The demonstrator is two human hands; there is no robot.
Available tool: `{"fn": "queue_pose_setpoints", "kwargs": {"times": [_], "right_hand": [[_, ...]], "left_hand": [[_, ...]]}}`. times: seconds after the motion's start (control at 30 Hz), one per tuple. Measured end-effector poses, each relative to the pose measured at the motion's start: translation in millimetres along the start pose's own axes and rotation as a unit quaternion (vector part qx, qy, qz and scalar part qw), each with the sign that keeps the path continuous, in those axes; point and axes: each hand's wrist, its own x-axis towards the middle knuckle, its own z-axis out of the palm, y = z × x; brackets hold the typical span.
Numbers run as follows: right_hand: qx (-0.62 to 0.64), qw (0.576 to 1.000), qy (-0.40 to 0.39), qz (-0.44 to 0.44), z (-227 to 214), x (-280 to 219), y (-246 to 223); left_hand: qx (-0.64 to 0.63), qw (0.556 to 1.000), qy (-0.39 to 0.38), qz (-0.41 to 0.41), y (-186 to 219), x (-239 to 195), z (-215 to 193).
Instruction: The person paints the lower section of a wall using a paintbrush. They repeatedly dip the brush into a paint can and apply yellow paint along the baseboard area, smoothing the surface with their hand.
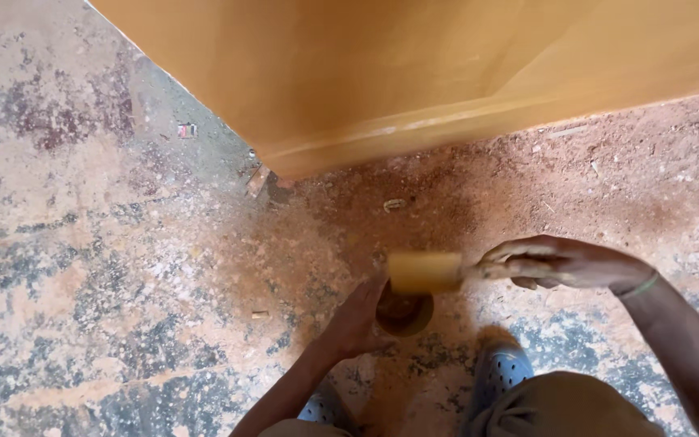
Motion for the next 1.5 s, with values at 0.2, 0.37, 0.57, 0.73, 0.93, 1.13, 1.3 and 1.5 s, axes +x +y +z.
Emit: {"fn": "queue_pose_setpoints", "kwargs": {"times": [0.2, 0.37, 0.57, 0.73, 0.93, 1.13, 1.3, 1.5], "right_hand": [[0.011, 0.965, 0.248, 0.082, 8, 32, 40], [0.186, 0.942, 0.275, -0.046, 10, 100, 68], [0.155, 0.871, 0.460, -0.074, 7, 60, 111], [0.113, 0.767, 0.613, -0.154, 4, 43, 131], [0.117, 0.781, 0.594, -0.152, 23, 131, 137], [-0.073, 0.864, 0.455, -0.204, 86, 227, 124], [-0.122, 0.848, 0.457, -0.239, 60, 208, 123], [0.135, 0.742, 0.651, -0.082, -16, 69, 139]], "left_hand": [[0.017, 0.999, -0.033, 0.006, -4, 3, 13], [0.053, 0.994, -0.028, 0.091, 4, -10, 32], [0.028, 0.999, 0.021, 0.005, -15, 3, -13], [-0.139, 0.891, 0.428, -0.061, -76, 57, -122], [-0.285, 0.845, 0.451, -0.053, -124, 79, -175], [-0.158, 0.868, 0.423, -0.207, -115, 97, -159], [-0.287, 0.817, 0.498, -0.053, -138, 102, -151], [-0.288, 0.783, 0.552, 0.017, -188, 117, -144]]}}
